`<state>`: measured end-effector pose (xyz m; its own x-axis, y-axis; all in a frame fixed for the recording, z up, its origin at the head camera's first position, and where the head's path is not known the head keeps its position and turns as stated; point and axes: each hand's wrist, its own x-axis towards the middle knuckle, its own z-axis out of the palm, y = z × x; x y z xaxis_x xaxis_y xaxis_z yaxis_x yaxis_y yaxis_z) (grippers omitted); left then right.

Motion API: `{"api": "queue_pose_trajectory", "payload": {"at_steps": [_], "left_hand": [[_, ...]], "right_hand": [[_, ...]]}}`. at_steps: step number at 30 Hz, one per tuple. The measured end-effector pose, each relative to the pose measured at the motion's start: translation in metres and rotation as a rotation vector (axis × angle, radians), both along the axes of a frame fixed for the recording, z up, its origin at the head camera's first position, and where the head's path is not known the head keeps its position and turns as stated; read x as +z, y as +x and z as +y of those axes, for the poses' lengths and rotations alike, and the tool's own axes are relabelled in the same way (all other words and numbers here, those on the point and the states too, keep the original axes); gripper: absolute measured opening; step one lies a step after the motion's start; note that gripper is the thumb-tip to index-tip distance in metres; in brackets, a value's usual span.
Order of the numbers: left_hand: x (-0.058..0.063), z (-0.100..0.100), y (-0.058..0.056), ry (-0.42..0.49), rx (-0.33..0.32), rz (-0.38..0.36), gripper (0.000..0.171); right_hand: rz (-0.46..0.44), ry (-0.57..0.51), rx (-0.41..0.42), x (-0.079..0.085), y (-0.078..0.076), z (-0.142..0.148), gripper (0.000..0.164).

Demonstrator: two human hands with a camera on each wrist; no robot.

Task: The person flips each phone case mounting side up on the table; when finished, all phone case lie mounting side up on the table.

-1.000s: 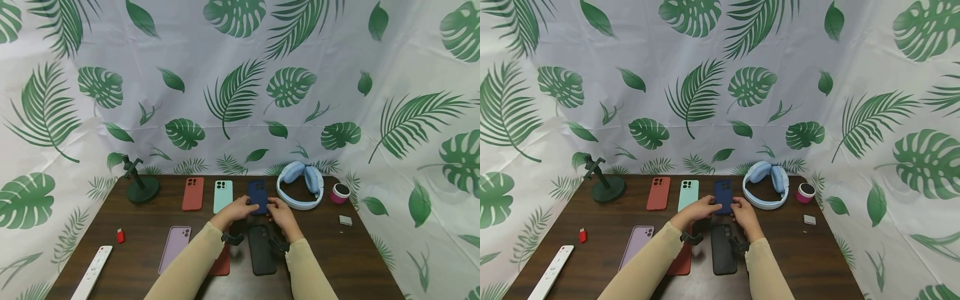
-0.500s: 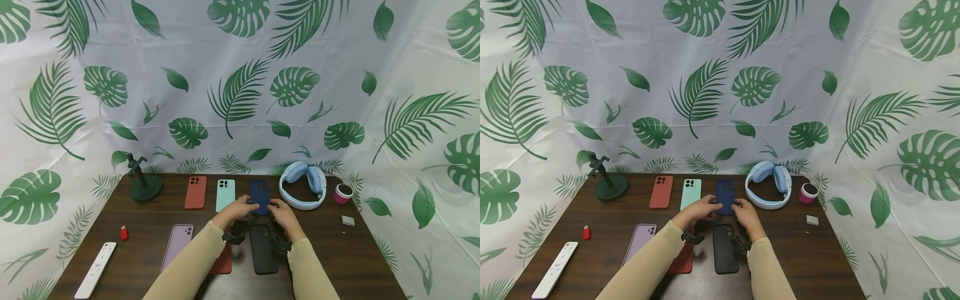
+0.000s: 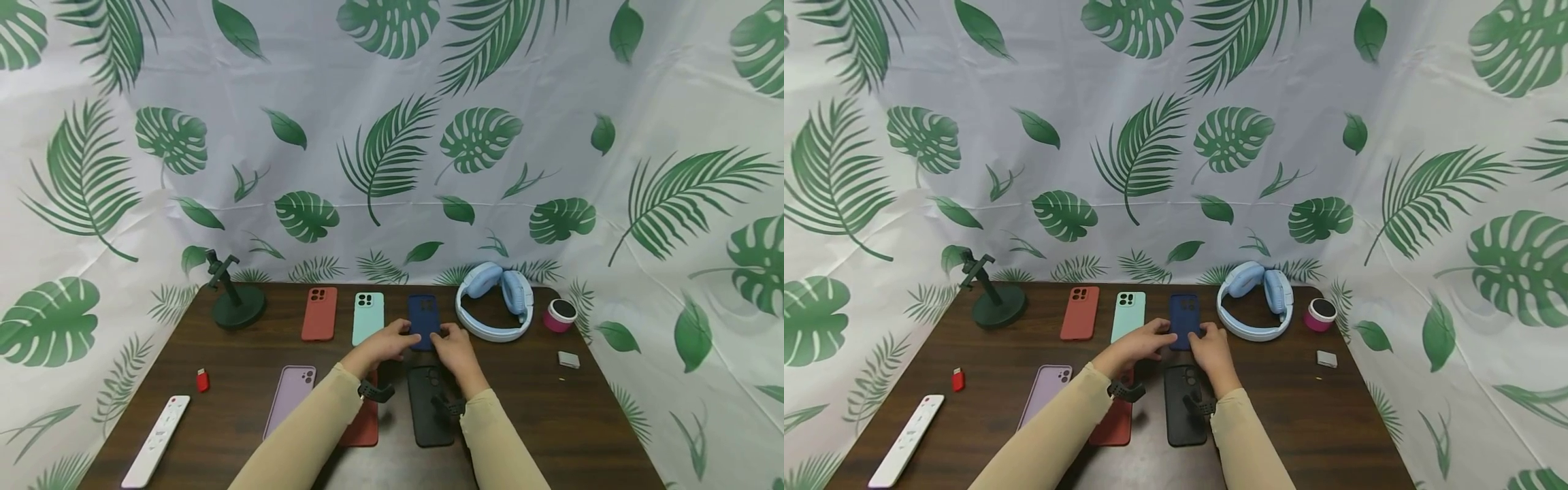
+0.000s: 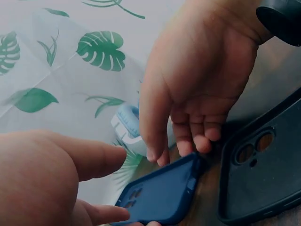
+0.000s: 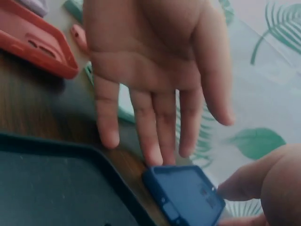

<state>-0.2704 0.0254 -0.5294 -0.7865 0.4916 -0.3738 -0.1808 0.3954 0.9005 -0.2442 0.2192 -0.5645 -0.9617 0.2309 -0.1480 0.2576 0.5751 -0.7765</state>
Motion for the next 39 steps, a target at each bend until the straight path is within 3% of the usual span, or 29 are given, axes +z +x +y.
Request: {"api": "queue_pose_trajectory", "payload": {"at_steps": [8, 16, 26, 39], "left_hand": [[0.01, -0.007, 0.003, -0.017, -0.009, 0.086, 0.061], [0.024, -0.02, -0.001, 0.019, 0.01, 0.146, 0.051], [0.049, -0.051, -0.018, 0.002, 0.097, 0.17, 0.051], [0.042, -0.078, -0.034, -0.106, 0.195, 0.191, 0.06]], "right_hand": [[0.029, -0.029, -0.012, 0.018, 0.003, -0.01, 0.048], [0.039, -0.083, 0.019, 0.029, -0.002, -0.029, 0.044], [0.028, -0.193, 0.135, 0.044, -0.006, -0.06, 0.045], [-0.042, -0.114, 0.218, 0.047, -0.006, -0.1, 0.061]]}}
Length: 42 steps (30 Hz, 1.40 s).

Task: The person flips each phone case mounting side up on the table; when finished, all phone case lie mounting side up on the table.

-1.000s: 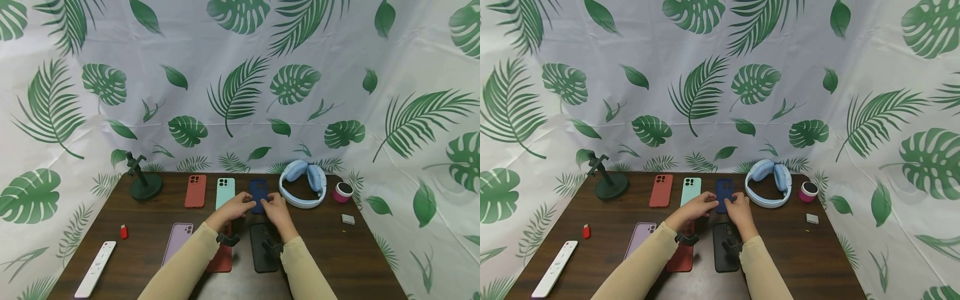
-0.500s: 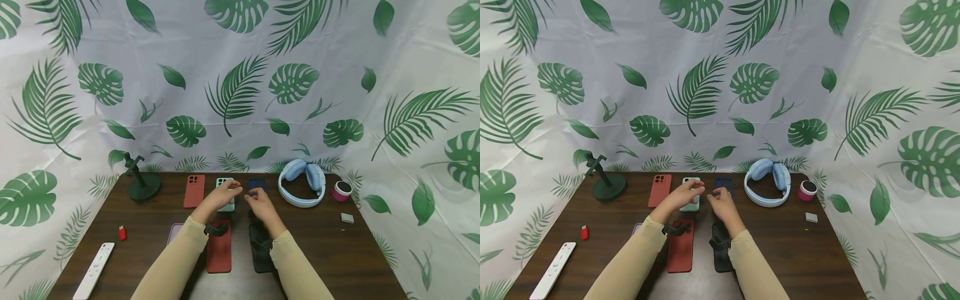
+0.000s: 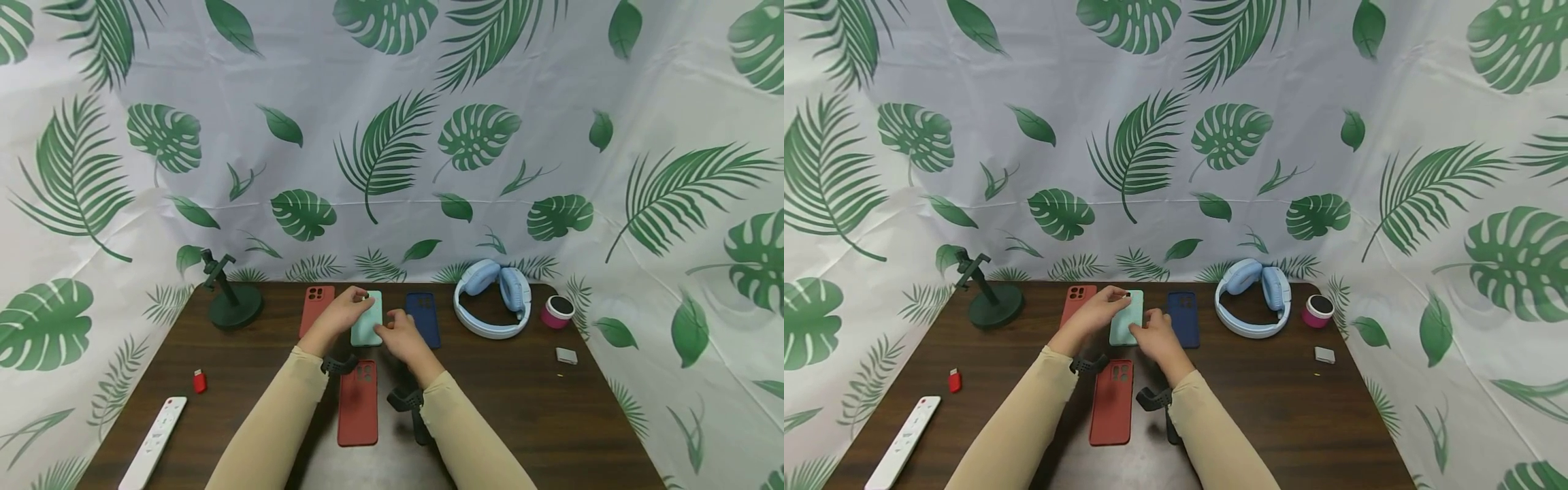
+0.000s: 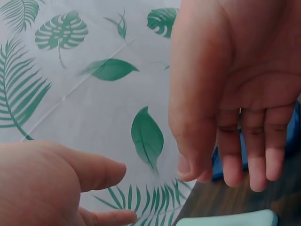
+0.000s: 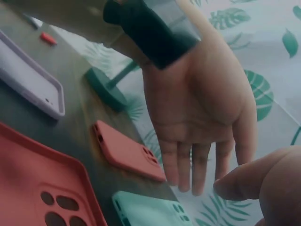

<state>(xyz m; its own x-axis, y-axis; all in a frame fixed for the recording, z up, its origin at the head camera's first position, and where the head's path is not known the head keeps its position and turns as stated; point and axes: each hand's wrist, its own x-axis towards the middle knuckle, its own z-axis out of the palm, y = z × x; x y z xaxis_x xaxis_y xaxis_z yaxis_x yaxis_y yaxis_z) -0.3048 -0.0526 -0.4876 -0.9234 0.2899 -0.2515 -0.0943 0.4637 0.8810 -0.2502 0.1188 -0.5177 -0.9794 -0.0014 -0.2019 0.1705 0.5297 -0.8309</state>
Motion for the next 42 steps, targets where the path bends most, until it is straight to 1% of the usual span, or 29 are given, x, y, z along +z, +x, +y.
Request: {"api": "queue_pose_trajectory", "payload": {"at_steps": [6, 8, 11, 14, 17, 21, 25, 32, 37, 42], "left_hand": [[-0.005, -0.009, -0.003, -0.023, -0.007, -0.04, 0.067], [-0.008, -0.01, -0.005, -0.051, -0.007, -0.054, 0.072], [-0.013, -0.01, -0.007, -0.064, -0.009, -0.088, 0.08], [-0.015, -0.009, -0.008, -0.042, -0.011, -0.14, 0.084], [-0.016, -0.009, -0.008, 0.002, 0.004, -0.186, 0.084], [-0.02, -0.01, -0.009, 0.016, 0.019, -0.192, 0.086], [-0.023, -0.011, -0.009, 0.001, 0.015, -0.196, 0.09], [-0.023, -0.011, -0.006, 0.052, 0.017, -0.203, 0.089], [-0.022, -0.01, -0.006, 0.067, 0.025, -0.207, 0.091], [-0.021, -0.01, -0.007, 0.107, 0.039, -0.24, 0.093]], "right_hand": [[-0.044, 0.014, 0.013, -0.007, -0.003, -0.013, 0.067], [-0.059, 0.021, 0.021, -0.01, -0.004, -0.016, 0.068], [-0.062, 0.083, 0.035, -0.015, -0.005, -0.022, 0.071], [-0.05, 0.162, 0.047, -0.02, -0.005, -0.025, 0.074], [-0.039, 0.198, 0.055, -0.023, -0.005, -0.027, 0.075], [-0.036, 0.211, 0.063, -0.025, -0.006, -0.026, 0.075], [-0.038, 0.222, 0.073, -0.026, -0.006, -0.024, 0.074], [-0.049, 0.216, 0.095, -0.024, -0.003, -0.023, 0.073], [-0.06, 0.206, 0.101, -0.022, -0.001, -0.023, 0.068], [-0.065, 0.212, 0.101, -0.022, -0.003, -0.022, 0.063]]}}
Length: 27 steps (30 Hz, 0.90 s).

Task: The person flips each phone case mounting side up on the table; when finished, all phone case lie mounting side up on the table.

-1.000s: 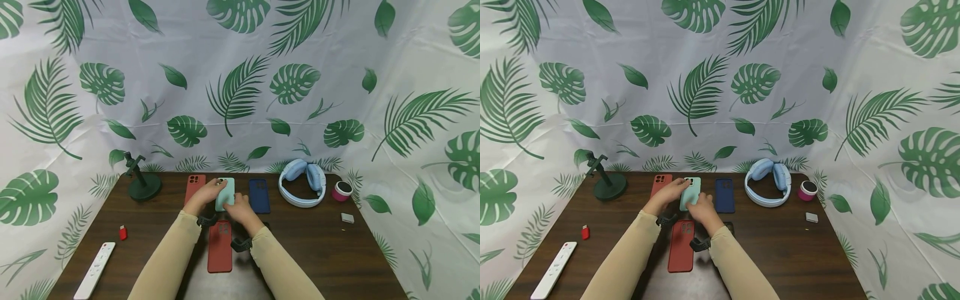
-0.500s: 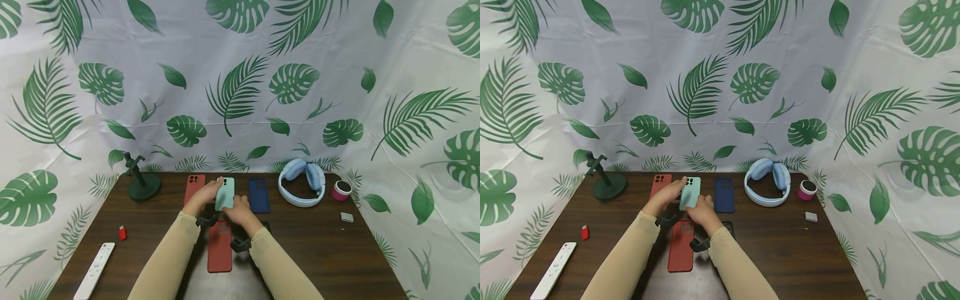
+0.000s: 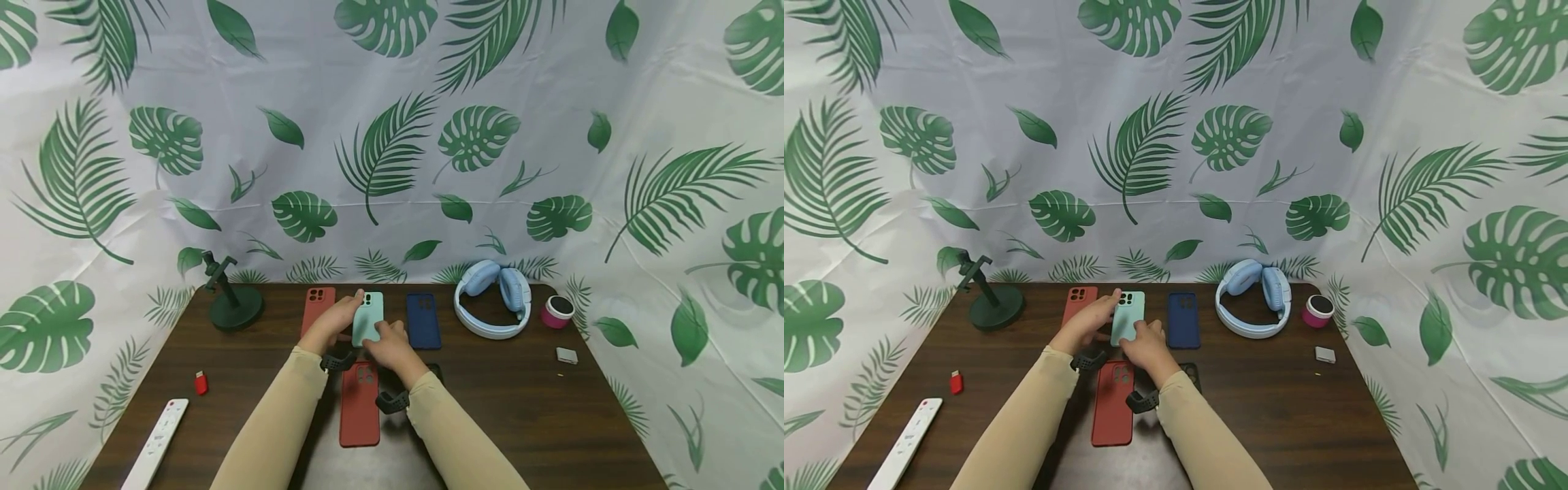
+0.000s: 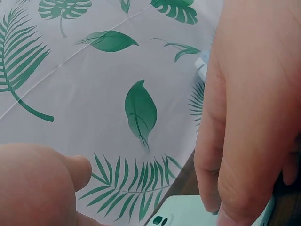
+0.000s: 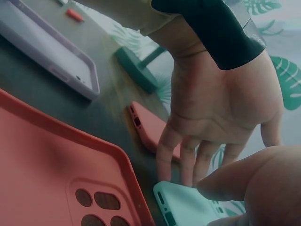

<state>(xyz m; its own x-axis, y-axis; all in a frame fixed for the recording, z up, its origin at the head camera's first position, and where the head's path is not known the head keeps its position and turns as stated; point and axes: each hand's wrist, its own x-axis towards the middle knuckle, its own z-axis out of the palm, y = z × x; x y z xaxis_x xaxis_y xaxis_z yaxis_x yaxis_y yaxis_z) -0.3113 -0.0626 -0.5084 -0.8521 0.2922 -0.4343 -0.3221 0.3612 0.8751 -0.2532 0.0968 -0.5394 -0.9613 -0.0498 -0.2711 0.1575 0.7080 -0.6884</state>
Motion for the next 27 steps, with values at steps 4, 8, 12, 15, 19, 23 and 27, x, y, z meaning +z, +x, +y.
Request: {"api": "queue_pose_trajectory", "payload": {"at_steps": [4, 8, 12, 15, 19, 23, 27], "left_hand": [[0.001, 0.0, 0.0, 0.025, 0.014, -0.021, 0.096], [0.001, 0.0, 0.0, 0.032, 0.041, -0.037, 0.095], [0.001, -0.002, 0.001, 0.058, 0.068, -0.054, 0.092], [0.004, -0.002, 0.002, 0.077, 0.075, -0.061, 0.089], [0.007, -0.002, 0.002, 0.09, 0.058, -0.047, 0.083], [0.012, -0.001, 0.002, 0.098, 0.043, -0.026, 0.081], [0.014, -0.001, 0.003, 0.093, 0.046, -0.011, 0.081]], "right_hand": [[0.014, -0.001, -0.009, 0.0, -0.002, -0.001, 0.061], [0.025, -0.002, -0.004, 0.001, -0.002, -0.005, 0.059], [0.028, 0.006, -0.008, 0.0, -0.002, -0.008, 0.06], [0.041, 0.023, -0.011, -0.002, -0.003, -0.009, 0.063], [0.073, 0.033, -0.01, -0.001, -0.003, -0.009, 0.069], [0.103, 0.029, -0.011, 0.001, -0.004, -0.009, 0.066], [0.101, 0.032, -0.019, 0.003, -0.004, -0.01, 0.061]]}}
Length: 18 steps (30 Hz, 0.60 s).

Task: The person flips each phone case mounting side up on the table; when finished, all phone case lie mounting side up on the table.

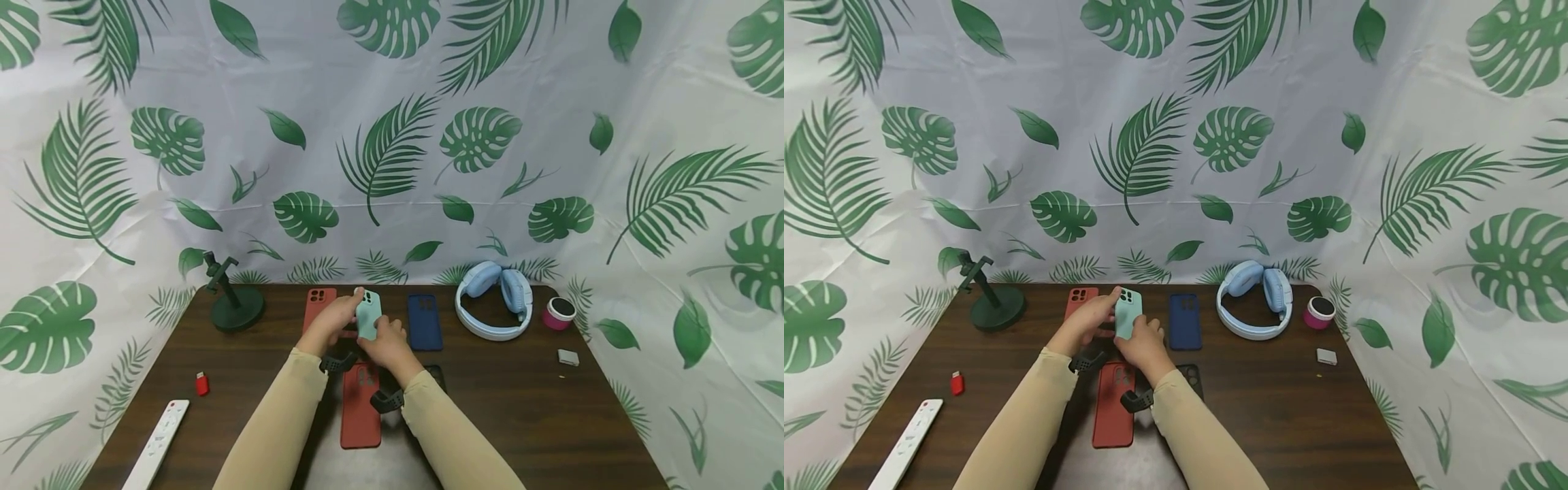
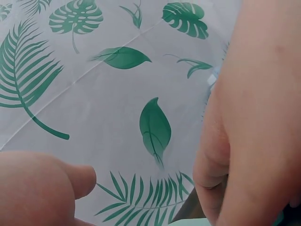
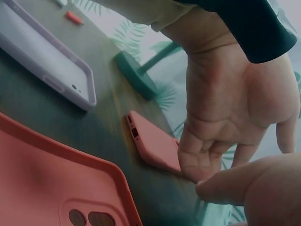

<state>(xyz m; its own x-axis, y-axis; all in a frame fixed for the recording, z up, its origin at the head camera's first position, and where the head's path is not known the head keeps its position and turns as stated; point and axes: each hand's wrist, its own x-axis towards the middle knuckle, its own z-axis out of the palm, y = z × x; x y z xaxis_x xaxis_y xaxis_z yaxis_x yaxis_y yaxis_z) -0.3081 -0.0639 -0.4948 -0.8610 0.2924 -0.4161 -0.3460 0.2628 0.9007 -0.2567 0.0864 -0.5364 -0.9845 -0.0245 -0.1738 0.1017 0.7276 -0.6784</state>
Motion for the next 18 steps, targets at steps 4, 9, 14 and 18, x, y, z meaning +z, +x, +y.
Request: {"api": "queue_pose_trajectory", "payload": {"at_steps": [4, 9, 14, 18], "left_hand": [[0.0012, 0.0005, 0.0016, -0.006, -0.001, 0.019, 0.078], [0.0045, 0.002, 0.0018, 0.002, -0.02, 0.043, 0.07], [0.0054, 0.003, 0.001, -0.017, -0.056, 0.075, 0.065], [0.0038, 0.0042, 0.0003, -0.04, -0.098, 0.089, 0.068]], "right_hand": [[0.003, -0.017, -0.01, 0.0016, -0.0004, 0.0, 0.059], [0.017, -0.024, -0.027, 0.0026, -0.0011, 0.0014, 0.058], [0.035, -0.082, -0.058, 0.0014, -0.0003, 0.0037, 0.05], [0.076, -0.121, -0.075, -0.0007, 0.0004, 0.0043, 0.044]]}}
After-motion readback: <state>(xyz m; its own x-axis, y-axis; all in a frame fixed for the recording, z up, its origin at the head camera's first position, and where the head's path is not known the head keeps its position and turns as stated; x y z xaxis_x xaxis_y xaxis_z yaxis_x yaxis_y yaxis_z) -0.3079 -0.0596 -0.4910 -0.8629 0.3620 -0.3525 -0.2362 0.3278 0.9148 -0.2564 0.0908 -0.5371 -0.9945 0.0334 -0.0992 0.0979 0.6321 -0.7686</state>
